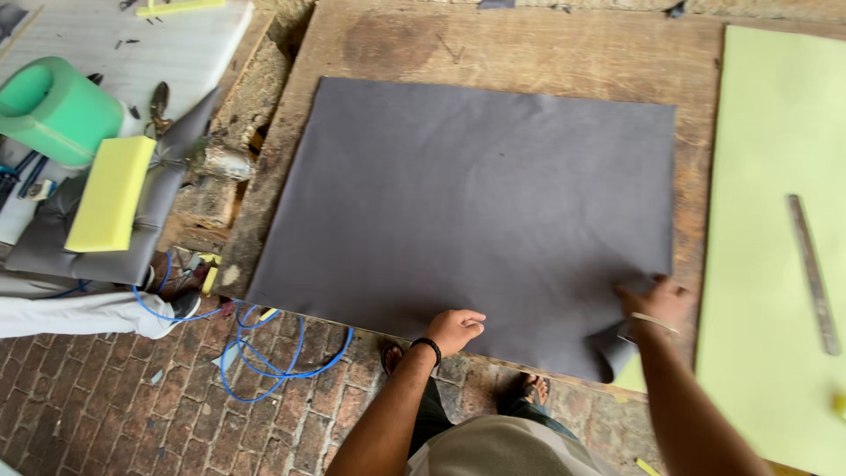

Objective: The person aligns a dark gray fabric over a yellow foam sheet on a wooden workbench, smooths it, and uses a straightedge to trim the foam. They then apply adhesive with a spray gun and press the fabric onto the foam, repeating the process for another section.

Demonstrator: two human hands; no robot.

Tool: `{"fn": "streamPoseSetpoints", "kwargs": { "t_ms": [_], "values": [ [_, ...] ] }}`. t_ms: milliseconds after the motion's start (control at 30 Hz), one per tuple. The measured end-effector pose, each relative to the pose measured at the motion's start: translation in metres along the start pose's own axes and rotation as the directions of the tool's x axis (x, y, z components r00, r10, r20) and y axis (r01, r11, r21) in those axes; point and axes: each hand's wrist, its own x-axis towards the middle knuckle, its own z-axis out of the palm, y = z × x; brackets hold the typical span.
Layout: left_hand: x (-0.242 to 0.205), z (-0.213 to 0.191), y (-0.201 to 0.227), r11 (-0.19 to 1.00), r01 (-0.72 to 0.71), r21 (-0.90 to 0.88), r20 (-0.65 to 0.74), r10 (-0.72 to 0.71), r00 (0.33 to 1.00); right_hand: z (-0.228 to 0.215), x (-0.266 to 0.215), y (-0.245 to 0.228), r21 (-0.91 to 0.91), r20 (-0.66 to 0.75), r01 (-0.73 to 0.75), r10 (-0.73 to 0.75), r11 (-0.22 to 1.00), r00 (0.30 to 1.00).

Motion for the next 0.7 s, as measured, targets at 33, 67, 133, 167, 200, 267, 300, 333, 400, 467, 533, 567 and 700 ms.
{"fn": "streamPoseSetpoints", "kwargs": {
  "t_ms": [33,67,133,167,200,267,300,333,400,467,533,567,700],
  "values": [
    [-0.001,-0.019,-0.011,1.0,-0.004,-0.018,-0.012,0.004,1.0,-0.003,0.008,0.003,-0.065,-0.053,-0.023,0.019,0.998,0.998],
    [-0.002,-0.035,-0.022,0.999,-0.01,-0.037,-0.014,0.01,1.0,-0.008,0.012,0.01,-0.003,-0.05,-0.092,0.092,0.996,0.995],
    [0.002,-0.073,-0.043,0.973,0.138,-0.184,0.059,-0.129,0.99,-0.01,0.019,0.015,0.039,-0.177,-0.199,0.203,0.979,0.963],
    [0.004,-0.092,-0.054,0.945,0.22,-0.243,0.108,-0.199,0.974,-0.01,0.019,0.018,0.053,-0.137,-0.193,0.199,0.98,0.97],
    [0.009,-0.11,-0.06,0.959,0.203,-0.198,0.171,-0.17,0.97,-0.012,0.016,0.021,0.073,-0.105,-0.198,0.205,0.978,0.973],
    [0.019,-0.134,-0.067,0.979,0.166,-0.123,0.29,-0.125,0.949,-0.012,0.01,0.018,-0.018,-0.177,-0.195,0.189,0.981,0.966],
    [0.024,-0.145,-0.071,0.984,0.15,-0.095,0.315,-0.113,0.943,-0.011,0.008,0.013,-0.137,-0.217,-0.218,0.185,0.966,0.958],
    [0.031,-0.151,-0.07,0.99,0.126,-0.068,0.344,-0.096,0.934,-0.014,0.007,0.007,-0.253,-0.26,-0.245,0.178,0.936,0.949],
    [0.033,-0.156,-0.068,0.993,0.117,-0.032,0.367,-0.098,0.925,-0.005,-0.007,-0.013,-0.192,-0.214,-0.236,0.194,0.953,0.957],
    [0.035,-0.161,-0.061,0.99,0.141,-0.01,0.35,-0.129,0.928,-0.001,-0.024,-0.044,-0.095,-0.208,-0.131,0.109,0.987,0.972],
    [0.042,-0.16,-0.049,0.996,0.036,-0.08,0.339,-0.007,0.941,0.022,-0.046,-0.098,0.176,-0.004,0.033,-0.033,0.984,0.999],
    [0.047,-0.156,-0.042,0.993,-0.015,-0.118,0.328,0.053,0.943,0.036,-0.054,-0.133,0.165,0.141,0.026,-0.05,0.986,0.989],
    [0.059,-0.133,-0.018,0.918,-0.03,-0.395,0.155,0.099,0.983,0.087,-0.122,-0.258,0.428,0.406,0.201,-0.386,0.881,0.828]
  ]
}}
